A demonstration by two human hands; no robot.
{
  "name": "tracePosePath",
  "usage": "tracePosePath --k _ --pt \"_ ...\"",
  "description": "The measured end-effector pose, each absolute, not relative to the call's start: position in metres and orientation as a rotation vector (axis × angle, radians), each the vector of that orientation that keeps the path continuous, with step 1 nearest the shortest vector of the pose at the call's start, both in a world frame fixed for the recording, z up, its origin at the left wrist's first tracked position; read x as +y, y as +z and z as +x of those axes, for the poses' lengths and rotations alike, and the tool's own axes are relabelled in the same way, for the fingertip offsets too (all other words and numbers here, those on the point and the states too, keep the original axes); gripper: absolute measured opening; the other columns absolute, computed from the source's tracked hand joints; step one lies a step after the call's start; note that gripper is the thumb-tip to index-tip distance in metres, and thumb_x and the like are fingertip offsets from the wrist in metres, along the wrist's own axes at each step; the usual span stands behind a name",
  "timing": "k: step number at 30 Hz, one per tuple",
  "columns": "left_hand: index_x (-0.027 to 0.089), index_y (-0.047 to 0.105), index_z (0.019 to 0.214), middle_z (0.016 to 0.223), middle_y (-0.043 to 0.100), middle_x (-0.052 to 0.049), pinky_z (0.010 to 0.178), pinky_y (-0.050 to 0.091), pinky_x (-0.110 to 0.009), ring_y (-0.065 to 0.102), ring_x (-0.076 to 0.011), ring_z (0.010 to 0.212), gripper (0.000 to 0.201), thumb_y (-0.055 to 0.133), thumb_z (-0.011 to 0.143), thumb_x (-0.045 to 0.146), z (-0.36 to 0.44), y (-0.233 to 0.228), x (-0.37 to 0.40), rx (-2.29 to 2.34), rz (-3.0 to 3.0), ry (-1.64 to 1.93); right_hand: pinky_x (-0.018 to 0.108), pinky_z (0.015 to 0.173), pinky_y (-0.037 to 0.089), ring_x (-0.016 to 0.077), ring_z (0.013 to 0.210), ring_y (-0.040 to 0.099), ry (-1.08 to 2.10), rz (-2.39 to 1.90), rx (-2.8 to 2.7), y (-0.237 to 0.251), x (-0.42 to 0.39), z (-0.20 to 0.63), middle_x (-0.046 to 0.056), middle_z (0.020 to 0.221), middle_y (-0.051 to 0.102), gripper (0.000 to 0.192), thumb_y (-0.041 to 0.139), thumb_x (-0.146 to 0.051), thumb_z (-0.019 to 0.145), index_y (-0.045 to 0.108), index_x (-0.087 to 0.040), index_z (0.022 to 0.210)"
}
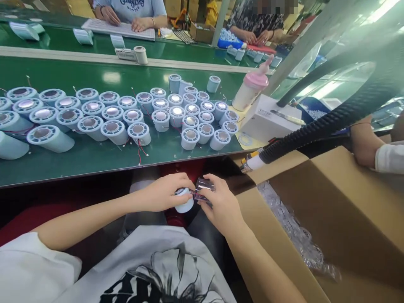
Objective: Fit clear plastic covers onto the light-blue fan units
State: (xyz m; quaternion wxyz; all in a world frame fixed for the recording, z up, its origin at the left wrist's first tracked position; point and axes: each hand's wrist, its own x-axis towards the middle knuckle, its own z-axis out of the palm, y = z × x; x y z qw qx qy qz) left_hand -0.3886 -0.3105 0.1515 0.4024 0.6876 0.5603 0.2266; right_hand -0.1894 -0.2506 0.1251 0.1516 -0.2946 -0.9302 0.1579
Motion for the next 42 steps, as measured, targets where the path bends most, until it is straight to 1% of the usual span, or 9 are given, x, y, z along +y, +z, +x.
tracePosePath --k 5,8,11,16,20,24,27,34,42 --pt "0.021 0.059 0.109 0.103 0.058 -0.004 0.083 0.045 -0.029 0.056 -0.0176 0.093 0.034 0.066 0.078 0.034 -0.386 0.141 -0.315 1.45 1.728 0.789 0.036 0.086 0.05 0.0236 0.104 0.057 1.177 -0.852 -2.405 0.128 -0.252 -0.184 0.01 0.116 0.053 0.012 0.072 -0.025 0.073 0.062 -0.019 0.071" --pt "0.024 0.058 0.118 0.103 0.055 -0.005 0.082 0.048 -0.031 0.056 -0.019 0.093 0.061 0.078 0.064 0.044 -0.388 0.13 -0.315 1.433 1.683 0.871 0.029 0.072 0.052 0.0184 0.093 0.059 1.468 -0.916 -2.095 0.133 -0.252 -0.181 0.008 0.106 0.056 0.018 0.059 -0.03 0.083 0.063 -0.019 0.07" --pt "0.025 0.062 0.116 0.108 0.052 -0.008 0.091 0.046 -0.038 0.054 -0.0232 0.103 0.065 0.082 0.057 0.043 -0.389 0.121 -0.315 1.389 1.746 0.885 0.026 0.063 0.05 0.0185 0.087 0.059 1.614 -0.993 -1.863 0.137 -0.25 -0.179 0.008 0.096 0.059 0.025 0.062 -0.034 0.08 0.063 -0.018 0.06" --pt "0.025 0.051 0.129 0.125 0.055 -0.01 0.095 0.048 -0.04 0.055 -0.0249 0.114 0.067 0.077 0.068 0.032 -0.382 0.118 -0.319 1.114 1.501 0.881 0.029 0.062 0.054 0.0195 0.083 0.062 1.861 -1.119 -1.479 0.139 -0.245 -0.179 0.007 0.091 0.065 0.03 0.072 -0.038 0.07 0.062 -0.018 0.051" --pt "0.024 0.047 0.129 0.13 0.053 -0.009 0.093 0.05 -0.037 0.058 -0.0216 0.111 0.064 0.074 0.072 0.024 -0.379 0.124 -0.323 1.027 1.164 0.931 0.035 0.073 0.057 0.0255 0.1 0.064 1.837 -0.908 -1.614 0.138 -0.245 -0.174 0.008 0.109 0.068 0.016 0.075 -0.036 0.069 0.071 -0.021 0.072" --pt "0.026 0.047 0.129 0.139 0.046 -0.01 0.081 0.055 -0.031 0.059 -0.0218 0.109 0.059 0.072 0.075 0.023 -0.379 0.128 -0.326 0.967 1.027 0.978 0.04 0.098 0.048 0.0263 0.122 0.054 1.34 -0.64 -2.142 0.135 -0.25 -0.166 0.008 0.13 0.059 0.042 0.079 -0.02 0.068 0.066 -0.026 0.107" --pt "0.029 0.047 0.131 0.14 0.046 -0.01 0.076 0.055 -0.028 0.059 -0.0234 0.108 0.063 0.073 0.074 0.025 -0.381 0.129 -0.327 0.943 1.055 0.948 0.037 0.1 0.048 0.0236 0.12 0.056 1.21 -0.592 -2.248 0.136 -0.251 -0.16 0.007 0.13 0.059 0.042 0.075 -0.019 0.073 0.061 -0.027 0.111" --pt "0.028 0.045 0.136 0.138 0.051 -0.009 0.097 0.048 -0.035 0.055 -0.0248 0.119 0.075 0.078 0.068 0.021 -0.385 0.138 -0.33 0.983 1.294 0.918 0.034 0.088 0.057 0.022 0.108 0.062 1.553 -0.656 -2.084 0.141 -0.253 -0.158 0.005 0.115 0.064 0.043 0.075 -0.025 0.073 0.057 -0.027 0.112" --pt "0.027 0.044 0.137 0.139 0.049 -0.009 0.1 0.046 -0.035 0.051 -0.0246 0.124 0.076 0.077 0.069 0.021 -0.386 0.138 -0.333 1.01 1.399 0.923 0.031 0.08 0.057 0.0194 0.101 0.062 1.896 -0.742 -1.841 0.145 -0.256 -0.162 0.004 0.112 0.063 0.039 0.074 -0.031 0.075 0.057 -0.028 0.11"
